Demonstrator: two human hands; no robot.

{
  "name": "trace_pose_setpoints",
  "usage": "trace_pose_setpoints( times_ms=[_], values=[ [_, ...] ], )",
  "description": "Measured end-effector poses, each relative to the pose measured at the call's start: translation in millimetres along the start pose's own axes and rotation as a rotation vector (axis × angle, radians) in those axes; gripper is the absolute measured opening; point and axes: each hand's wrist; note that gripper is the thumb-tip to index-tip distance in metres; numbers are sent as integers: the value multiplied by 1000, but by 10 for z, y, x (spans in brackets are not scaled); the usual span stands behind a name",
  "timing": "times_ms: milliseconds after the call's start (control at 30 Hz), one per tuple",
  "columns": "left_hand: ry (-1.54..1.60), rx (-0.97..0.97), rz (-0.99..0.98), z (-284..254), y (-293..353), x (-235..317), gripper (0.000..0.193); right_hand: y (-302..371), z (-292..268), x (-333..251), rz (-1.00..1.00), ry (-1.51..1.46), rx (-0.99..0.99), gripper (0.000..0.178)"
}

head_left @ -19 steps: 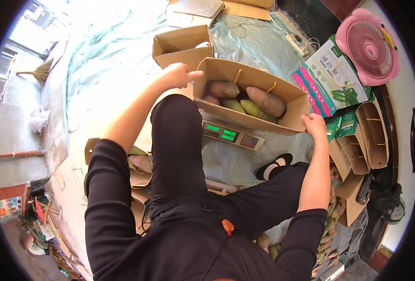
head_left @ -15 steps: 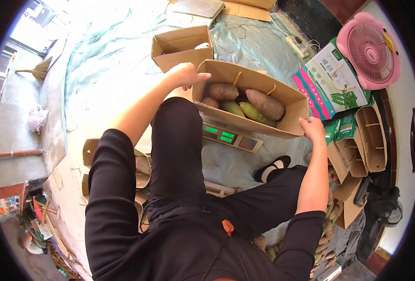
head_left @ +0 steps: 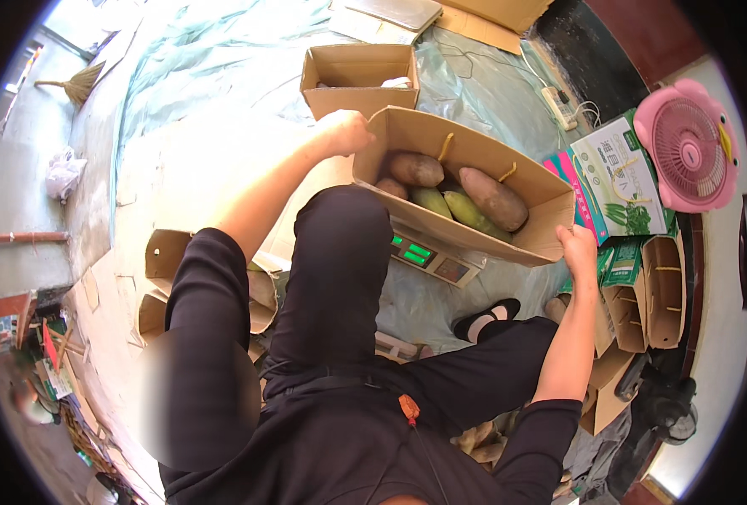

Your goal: Weighing and sorting produce into cardboard boxes.

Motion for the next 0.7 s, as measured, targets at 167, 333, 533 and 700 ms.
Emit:
trace_pose_setpoints(
  times_ms=[167, 333, 533, 700],
  values=[
    [344, 189, -177, 42, -4, -857, 35, -54, 131, -708, -130, 10, -46, 36],
    [129, 130, -44, -434, 235, -1849, 26, -108, 530, -1515, -299, -46, -139, 38],
    [-48, 220, -166, -968, 765, -2795, 24, 13, 1267, -2496, -485, 12, -259, 37],
    [-353, 352, -292, -1057, 1064, -3003, 34, 269, 2036, -2840, -502, 55, -442, 31]
  ],
)
Point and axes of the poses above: each hand's wrist, its own y-axis away from the middle knuckle, its own z-axis out of the palm, x = y × z, and after that the axes turned 7 degrees about x, right-handed
